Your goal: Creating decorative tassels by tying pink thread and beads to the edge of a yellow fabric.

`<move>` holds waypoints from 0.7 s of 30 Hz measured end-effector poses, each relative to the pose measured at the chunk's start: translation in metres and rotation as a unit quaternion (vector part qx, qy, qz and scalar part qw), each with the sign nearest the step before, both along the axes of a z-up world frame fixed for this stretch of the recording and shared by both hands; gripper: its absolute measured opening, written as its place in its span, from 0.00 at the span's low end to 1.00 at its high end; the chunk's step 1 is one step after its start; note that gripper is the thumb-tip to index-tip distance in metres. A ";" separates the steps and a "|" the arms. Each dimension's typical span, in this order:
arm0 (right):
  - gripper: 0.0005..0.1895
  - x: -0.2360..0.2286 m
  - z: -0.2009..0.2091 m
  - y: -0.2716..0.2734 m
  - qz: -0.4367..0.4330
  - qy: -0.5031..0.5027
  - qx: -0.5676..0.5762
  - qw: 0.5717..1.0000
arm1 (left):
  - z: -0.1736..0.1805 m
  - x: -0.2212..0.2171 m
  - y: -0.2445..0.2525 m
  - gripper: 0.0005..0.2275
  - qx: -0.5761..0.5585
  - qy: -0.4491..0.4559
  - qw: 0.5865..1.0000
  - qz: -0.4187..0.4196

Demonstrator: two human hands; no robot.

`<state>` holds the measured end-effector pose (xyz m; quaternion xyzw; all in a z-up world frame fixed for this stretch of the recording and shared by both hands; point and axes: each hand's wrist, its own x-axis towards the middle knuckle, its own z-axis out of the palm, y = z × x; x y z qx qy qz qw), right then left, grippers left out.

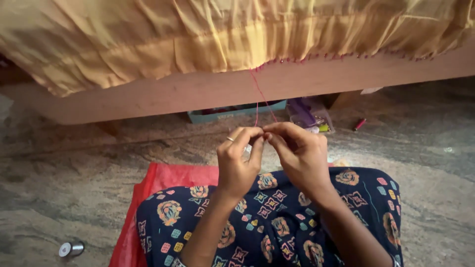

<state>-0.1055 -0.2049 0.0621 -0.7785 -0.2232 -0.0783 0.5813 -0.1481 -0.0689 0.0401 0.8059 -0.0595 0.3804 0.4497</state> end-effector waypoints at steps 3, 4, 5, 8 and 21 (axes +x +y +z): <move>0.06 0.006 -0.014 0.002 0.005 0.004 0.011 1.000 | -0.005 0.005 0.000 0.03 -0.013 0.004 1.000 0.000; 0.06 0.005 -0.017 0.001 0.004 0.004 0.011 1.000 | -0.007 0.007 0.000 0.03 -0.012 0.004 1.000 0.000; 0.05 0.005 -0.019 0.001 0.005 -0.004 0.032 0.999 | -0.008 0.009 0.000 0.03 -0.029 0.006 1.000 0.001; 0.07 0.001 -0.023 -0.008 0.001 -0.071 0.070 0.995 | -0.022 0.020 0.001 0.03 -0.076 0.010 0.997 0.010; 0.13 -0.040 -0.298 -0.144 0.213 0.234 -0.417 0.852 | -0.058 0.084 0.017 0.04 -0.133 0.048 0.989 0.034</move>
